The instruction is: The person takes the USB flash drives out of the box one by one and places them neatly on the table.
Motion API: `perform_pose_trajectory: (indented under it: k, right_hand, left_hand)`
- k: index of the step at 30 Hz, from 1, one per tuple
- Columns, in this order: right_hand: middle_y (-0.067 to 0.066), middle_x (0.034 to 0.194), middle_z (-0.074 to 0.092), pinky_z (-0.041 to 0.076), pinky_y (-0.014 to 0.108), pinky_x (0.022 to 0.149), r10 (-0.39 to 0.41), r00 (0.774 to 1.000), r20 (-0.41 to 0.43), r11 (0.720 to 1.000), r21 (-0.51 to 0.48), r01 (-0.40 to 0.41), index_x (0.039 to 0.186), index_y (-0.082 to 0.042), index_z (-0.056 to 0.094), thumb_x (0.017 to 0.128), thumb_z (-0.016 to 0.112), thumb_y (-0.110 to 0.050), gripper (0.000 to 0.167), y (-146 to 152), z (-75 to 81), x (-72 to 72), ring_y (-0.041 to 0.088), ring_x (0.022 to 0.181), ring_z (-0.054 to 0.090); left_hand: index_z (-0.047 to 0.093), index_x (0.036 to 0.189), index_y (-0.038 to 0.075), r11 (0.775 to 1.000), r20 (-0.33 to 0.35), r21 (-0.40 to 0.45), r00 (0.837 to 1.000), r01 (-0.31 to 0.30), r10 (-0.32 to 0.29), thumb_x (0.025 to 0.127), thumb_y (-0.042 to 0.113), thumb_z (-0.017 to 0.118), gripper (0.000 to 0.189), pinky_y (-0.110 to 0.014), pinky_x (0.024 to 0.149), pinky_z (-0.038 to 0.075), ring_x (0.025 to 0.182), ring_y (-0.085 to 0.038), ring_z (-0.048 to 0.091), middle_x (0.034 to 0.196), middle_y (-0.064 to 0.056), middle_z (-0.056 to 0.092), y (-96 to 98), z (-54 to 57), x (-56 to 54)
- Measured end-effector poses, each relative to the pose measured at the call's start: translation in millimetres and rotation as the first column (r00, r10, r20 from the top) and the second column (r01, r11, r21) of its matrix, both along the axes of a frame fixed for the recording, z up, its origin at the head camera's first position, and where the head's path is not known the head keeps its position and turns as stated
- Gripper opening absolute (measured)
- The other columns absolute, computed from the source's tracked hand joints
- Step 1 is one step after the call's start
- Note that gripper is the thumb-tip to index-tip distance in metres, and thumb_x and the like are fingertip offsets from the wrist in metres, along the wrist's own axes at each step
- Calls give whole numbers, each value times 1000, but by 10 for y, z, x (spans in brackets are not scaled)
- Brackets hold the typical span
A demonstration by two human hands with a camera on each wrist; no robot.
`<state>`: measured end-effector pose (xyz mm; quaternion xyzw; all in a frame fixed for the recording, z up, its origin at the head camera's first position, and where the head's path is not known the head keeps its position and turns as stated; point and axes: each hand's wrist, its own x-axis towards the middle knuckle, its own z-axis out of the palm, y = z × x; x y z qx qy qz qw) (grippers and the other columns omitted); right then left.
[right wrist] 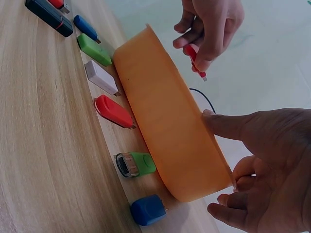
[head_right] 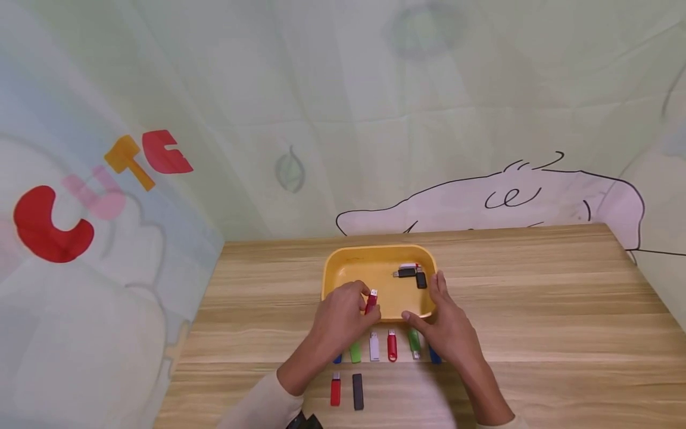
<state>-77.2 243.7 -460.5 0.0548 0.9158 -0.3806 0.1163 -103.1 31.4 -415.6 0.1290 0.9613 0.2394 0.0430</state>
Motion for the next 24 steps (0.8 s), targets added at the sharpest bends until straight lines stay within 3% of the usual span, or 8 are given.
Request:
perform_pose_trajectory:
  k: [8, 18, 24]
  right_hand:
    - [18, 177, 1, 24, 69, 122, 10, 1000, -16, 1000, 1, -10, 167, -1, 13, 96, 73, -55, 107, 5, 8, 11, 54, 157, 18]
    - [18, 177, 0, 24, 70, 122, 14, 1000, -9, 1000, 7, -14, 167, -2, 12, 96, 72, -57, 108, 11, -1, 8, 56, 157, 18]
    - [19, 177, 2, 25, 69, 121, 19, 1000, -25, 1000, 5, -18, 167, -1, 13, 96, 73, -55, 107, 8, -3, 18, 55, 157, 19]
  left_hand:
    - [73, 108, 4, 1000, -15, -4, 1000, -5, 5, 91, 27, 83, 30, -17, 50, 38, 58, -6, 47, 69, 6, 52, -29, -37, 124]
    - [70, 97, 7, 999, 33, 17, 999, -40, 39, 90, 26, 82, 23, -16, 54, 41, 64, -6, 49, 74, 5, 56, -28, -55, 274]
    - [67, 88, 9, 999, 21, 26, 999, -25, 25, 89, 26, 83, 23, -18, 53, 39, 63, -6, 47, 71, 7, 53, -33, -84, 372]
